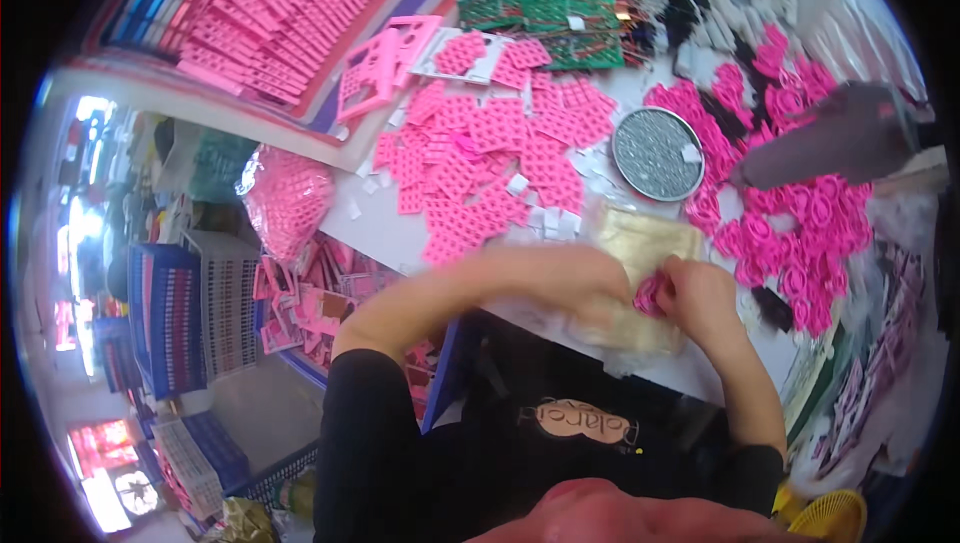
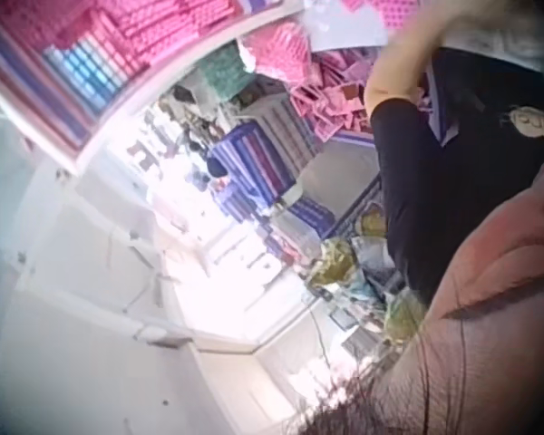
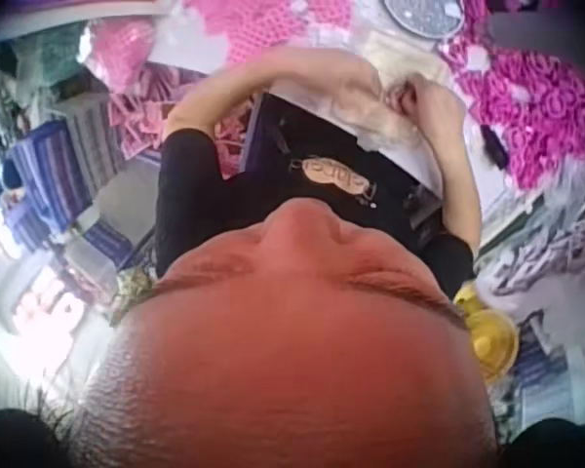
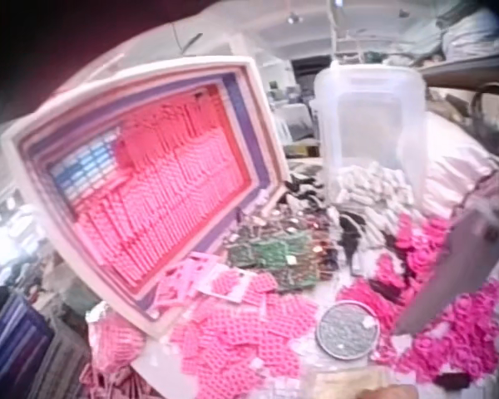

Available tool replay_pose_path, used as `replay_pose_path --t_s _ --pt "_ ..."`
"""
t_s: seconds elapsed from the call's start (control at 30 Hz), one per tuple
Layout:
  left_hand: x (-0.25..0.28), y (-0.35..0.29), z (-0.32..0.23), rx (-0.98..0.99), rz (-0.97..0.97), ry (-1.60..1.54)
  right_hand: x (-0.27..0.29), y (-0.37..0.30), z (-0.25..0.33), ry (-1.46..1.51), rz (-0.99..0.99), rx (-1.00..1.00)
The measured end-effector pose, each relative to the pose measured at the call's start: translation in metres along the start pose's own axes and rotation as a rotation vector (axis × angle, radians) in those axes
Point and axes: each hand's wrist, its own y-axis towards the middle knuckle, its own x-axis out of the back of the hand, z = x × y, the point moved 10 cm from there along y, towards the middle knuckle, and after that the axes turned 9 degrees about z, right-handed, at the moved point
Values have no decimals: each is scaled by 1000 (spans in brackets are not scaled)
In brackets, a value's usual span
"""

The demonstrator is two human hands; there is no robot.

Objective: Assembling a pink toy calculator by inserting a circuit board into the plastic housing and using a tool to secure components.

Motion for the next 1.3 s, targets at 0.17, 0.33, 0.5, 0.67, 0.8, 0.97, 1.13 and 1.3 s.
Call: replay_pose_path --t_s 0.17,0.33,0.5,0.67,0.8,0.97,1.13,1.3 --pt "229 -236 75 435 -1576 565 2 -8 4 50 -47 4" --pt "218 -482 283 818 -1539 -458 -4 -2 24 136 -56 120" --pt "206 -339 202 248 -1416 -634 -6 -13 -17 165 55 -84" --pt "165 -354 156 194 -1559 -516 12 -21 -15 304 6 78" --pt "153 -341 158 34 -1533 -644 71 -96 -75 363 -529 48" --pt "119 -314 124 -500 -986 -1006 111 -262 -285 -106 -663 -767" --pt "84 -251 55 -87 -1459 -637 70 -376 -378 -146 -143 -1374" --pt "68 -208 -32 75 -1579 249 171 -411 -337 -16 -846 -1018"
